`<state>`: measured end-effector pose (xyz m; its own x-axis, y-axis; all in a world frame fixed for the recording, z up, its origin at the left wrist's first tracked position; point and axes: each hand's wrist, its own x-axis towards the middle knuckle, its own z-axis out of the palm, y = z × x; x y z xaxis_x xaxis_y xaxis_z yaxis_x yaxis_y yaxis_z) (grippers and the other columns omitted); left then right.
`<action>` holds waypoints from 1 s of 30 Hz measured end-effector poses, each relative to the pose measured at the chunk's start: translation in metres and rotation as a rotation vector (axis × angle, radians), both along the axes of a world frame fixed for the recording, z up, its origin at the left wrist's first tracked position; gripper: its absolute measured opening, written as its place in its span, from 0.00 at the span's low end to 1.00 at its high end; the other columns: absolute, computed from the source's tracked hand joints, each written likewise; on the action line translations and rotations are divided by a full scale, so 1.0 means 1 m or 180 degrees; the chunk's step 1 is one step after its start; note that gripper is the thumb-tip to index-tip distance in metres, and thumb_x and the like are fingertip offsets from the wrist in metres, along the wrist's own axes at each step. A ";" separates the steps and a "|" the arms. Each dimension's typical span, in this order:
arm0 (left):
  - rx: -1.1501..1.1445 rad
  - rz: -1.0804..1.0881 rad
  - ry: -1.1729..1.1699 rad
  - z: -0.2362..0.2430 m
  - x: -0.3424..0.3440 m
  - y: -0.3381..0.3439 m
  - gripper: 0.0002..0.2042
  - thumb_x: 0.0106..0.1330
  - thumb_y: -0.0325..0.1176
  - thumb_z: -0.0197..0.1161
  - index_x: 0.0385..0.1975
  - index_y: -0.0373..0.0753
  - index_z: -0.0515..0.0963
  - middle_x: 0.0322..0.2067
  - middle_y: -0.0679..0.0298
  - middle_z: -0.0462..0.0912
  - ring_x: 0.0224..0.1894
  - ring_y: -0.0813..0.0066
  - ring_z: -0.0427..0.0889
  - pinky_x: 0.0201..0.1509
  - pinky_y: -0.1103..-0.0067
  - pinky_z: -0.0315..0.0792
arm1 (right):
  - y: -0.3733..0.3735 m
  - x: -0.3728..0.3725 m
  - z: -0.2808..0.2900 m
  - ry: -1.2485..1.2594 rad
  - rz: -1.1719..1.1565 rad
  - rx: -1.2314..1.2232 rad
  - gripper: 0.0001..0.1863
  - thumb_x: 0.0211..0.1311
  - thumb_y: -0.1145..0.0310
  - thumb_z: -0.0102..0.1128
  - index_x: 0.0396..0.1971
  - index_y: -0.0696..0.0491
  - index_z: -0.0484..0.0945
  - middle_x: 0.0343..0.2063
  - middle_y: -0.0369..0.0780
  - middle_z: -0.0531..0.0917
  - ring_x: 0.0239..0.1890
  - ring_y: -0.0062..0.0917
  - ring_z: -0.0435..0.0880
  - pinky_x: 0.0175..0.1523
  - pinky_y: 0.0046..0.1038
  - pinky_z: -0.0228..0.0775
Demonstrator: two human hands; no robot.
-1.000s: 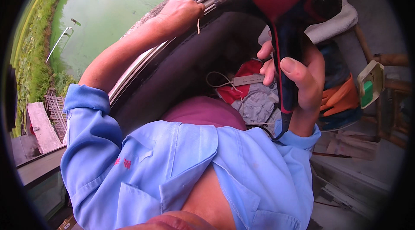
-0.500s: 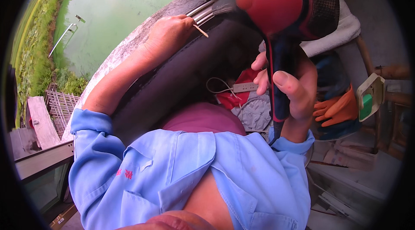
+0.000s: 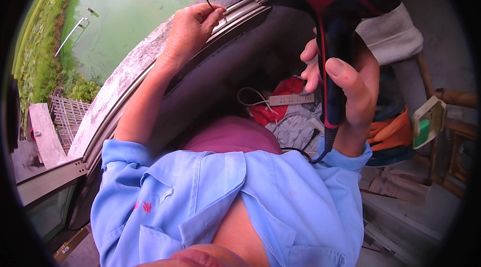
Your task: The person uses a red and black heat gun to apply heat to the upper track of a window frame. They simultaneously use a thin metal tool to scrape and adjust the track while the heat is applied. The person works along the length of the window frame, moving the heat gun and tool in coordination.
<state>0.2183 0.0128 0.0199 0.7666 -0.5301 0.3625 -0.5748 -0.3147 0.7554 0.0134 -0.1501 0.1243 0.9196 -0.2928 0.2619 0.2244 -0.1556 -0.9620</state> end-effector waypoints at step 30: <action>-0.0396 0.0166 0.0277 -0.012 -0.029 0.025 0.11 0.52 0.33 0.65 0.36 0.40 0.82 0.26 0.62 0.78 0.27 0.73 0.78 0.35 0.78 0.73 | -0.012 0.029 0.023 0.0495 0.0227 -0.0415 0.28 0.52 0.60 0.54 0.44 0.70 0.67 0.32 0.50 0.78 0.21 0.23 0.79 0.35 0.26 0.75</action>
<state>0.1892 0.0381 0.0082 0.8232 -0.4439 0.3540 -0.4909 -0.2432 0.8366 0.0428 -0.1622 0.1469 0.9691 -0.1983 0.1465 0.0897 -0.2700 -0.9587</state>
